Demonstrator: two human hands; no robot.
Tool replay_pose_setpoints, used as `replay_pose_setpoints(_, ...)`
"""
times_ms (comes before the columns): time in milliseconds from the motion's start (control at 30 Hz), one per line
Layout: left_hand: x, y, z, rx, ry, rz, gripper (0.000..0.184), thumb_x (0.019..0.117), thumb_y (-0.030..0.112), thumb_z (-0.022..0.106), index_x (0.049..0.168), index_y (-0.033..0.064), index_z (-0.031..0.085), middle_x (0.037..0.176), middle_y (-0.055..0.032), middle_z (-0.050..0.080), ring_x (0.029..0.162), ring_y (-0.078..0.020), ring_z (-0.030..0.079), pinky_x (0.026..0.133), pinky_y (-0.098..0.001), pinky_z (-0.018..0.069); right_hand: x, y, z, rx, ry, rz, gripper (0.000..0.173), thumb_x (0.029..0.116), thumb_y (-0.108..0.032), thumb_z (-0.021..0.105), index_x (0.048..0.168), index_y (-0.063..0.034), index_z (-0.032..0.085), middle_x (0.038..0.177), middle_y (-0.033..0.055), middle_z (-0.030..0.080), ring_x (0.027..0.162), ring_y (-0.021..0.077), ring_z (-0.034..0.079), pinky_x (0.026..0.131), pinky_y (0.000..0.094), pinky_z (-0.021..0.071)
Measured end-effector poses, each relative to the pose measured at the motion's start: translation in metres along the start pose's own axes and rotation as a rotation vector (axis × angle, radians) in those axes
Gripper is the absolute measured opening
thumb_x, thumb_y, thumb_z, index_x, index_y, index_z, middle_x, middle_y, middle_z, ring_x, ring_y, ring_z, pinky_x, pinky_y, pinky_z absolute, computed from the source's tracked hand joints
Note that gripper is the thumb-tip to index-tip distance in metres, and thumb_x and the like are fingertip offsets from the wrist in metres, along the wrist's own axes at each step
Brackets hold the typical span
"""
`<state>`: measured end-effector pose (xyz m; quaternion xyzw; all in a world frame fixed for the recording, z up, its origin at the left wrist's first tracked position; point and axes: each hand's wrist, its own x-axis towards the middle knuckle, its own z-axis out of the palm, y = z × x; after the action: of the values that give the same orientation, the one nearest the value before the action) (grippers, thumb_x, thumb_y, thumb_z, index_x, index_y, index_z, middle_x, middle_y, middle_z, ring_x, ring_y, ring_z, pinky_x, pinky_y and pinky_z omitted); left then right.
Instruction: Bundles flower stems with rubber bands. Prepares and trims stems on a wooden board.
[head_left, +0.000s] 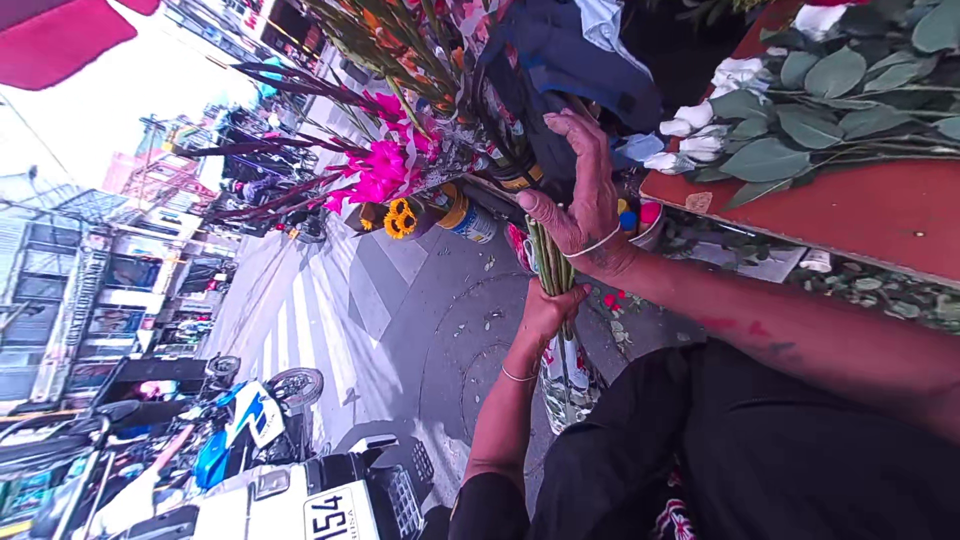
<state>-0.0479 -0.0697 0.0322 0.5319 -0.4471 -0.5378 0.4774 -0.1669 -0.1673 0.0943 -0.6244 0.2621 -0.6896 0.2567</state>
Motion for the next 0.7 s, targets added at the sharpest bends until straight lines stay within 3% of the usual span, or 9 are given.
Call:
replay_pose_setpoints(100,0.003,0.004,0.0,0.016,0.023,0.05,0.014,0.0785,-0.001,0.064,0.075,0.0113,0.058,0.049,0.0054,0.054,0.039,-0.0033,0.05,0.04,-0.0195,0.0438,-0.03,0.007,0.005,0.123,-0.044,0.162,0.077,0.1004,-0.05,0.054,0.149,0.0069,0.038,0.153,0.024,0.045,0.145,0.0315,0.041,0.119,0.0451,0.0343)
replay_pose_setpoints(233,0.012,0.017,-0.014,0.078,0.169,0.138,0.017,0.0763,-0.004,0.06,0.074,0.0118,0.058,0.052,0.0063,0.059,0.042,-0.0009,0.054,0.043,-0.018,0.0475,-0.099,0.011,0.019,0.26,-0.18,0.471,0.088,0.0961,-0.061,0.055,0.154,0.0025,0.036,0.153,0.0224,0.045,0.141,0.0256,0.046,0.116,0.039,0.0393)
replay_pose_setpoints(300,0.018,0.021,-0.026,0.069,0.209,0.133,0.014,0.078,-0.003,0.062,0.076,0.0094,0.057,0.053,0.0047,0.057,0.044,-0.0034,0.053,0.045,-0.0206,0.0476,-0.128,0.013,0.019,0.23,-0.276,0.334,0.089,0.0939,-0.06,0.06,0.149,0.0068,0.042,0.148,0.0277,0.047,0.138,0.0292,0.048,0.115,0.0387,0.0402)
replay_pose_setpoints(367,0.02,0.024,-0.034,0.063,0.238,0.142,0.015,0.0766,-0.005,0.057,0.078,0.0092,0.056,0.054,0.0045,0.059,0.044,-0.0028,0.055,0.045,-0.0193,0.049,-0.146,0.019,0.018,0.208,-0.31,0.051,0.06,0.1035,-0.043,0.056,0.143,0.002,0.052,0.146,0.0288,0.05,0.142,0.0355,0.045,0.121,0.048,0.0321)
replay_pose_setpoints(433,0.018,0.028,-0.041,0.058,0.202,0.147,0.016,0.0756,-0.006,0.058,0.08,0.0094,0.058,0.059,0.0041,0.064,0.049,-0.0026,0.059,0.049,-0.0193,0.0517,-0.147,0.025,0.011,0.173,-0.335,-0.16,0.031,0.1081,-0.018,0.049,0.136,-0.0087,0.058,0.144,0.0224,0.055,0.144,0.0379,0.043,0.122,0.0585,0.0263)
replay_pose_setpoints(500,0.014,0.031,-0.048,0.034,0.079,0.144,0.015,0.0799,-0.004,0.064,0.079,0.0101,0.059,0.058,0.0037,0.063,0.045,-0.0027,0.057,0.046,-0.0183,0.0498,-0.144,0.028,-0.001,0.115,-0.378,-0.27,0.032,0.1031,-0.003,0.049,0.129,-0.0147,0.064,0.144,0.0159,0.058,0.145,0.0408,0.04,0.122,0.0609,0.0252)
replay_pose_setpoints(567,0.01,0.03,-0.054,0.012,-0.011,0.13,0.015,0.0814,-0.002,0.065,0.079,0.0122,0.061,0.055,0.0053,0.06,0.044,-0.0022,0.054,0.045,-0.0177,0.0475,-0.138,0.019,-0.016,0.127,-0.376,-0.211,0.034,0.1042,-0.001,0.045,0.13,-0.0113,0.065,0.145,0.0137,0.059,0.147,0.0404,0.038,0.123,0.0581,0.0261)
replay_pose_setpoints(633,0.011,0.029,-0.054,0.034,0.0,0.121,0.015,0.0811,0.0,0.065,0.078,0.014,0.062,0.053,0.0071,0.06,0.042,-0.0011,0.054,0.044,-0.0169,0.0472,-0.123,0.003,-0.029,0.248,-0.382,-0.185,0.032,0.1082,-0.011,0.04,0.133,-0.0067,0.059,0.145,0.0137,0.059,0.148,0.0344,0.039,0.126,0.0526,0.0243)
replay_pose_setpoints(700,0.015,0.028,-0.056,0.093,0.055,0.1,0.016,0.0834,-0.002,0.067,0.079,0.0124,0.06,0.053,0.0068,0.058,0.043,-0.0021,0.053,0.045,-0.0182,0.0476,-0.121,-0.016,-0.034,0.512,-0.513,-0.271,0.025,0.1058,-0.015,0.047,0.117,-0.0018,0.065,0.124,0.0171,0.069,0.132,0.0284,0.057,0.121,0.0462,0.0344)
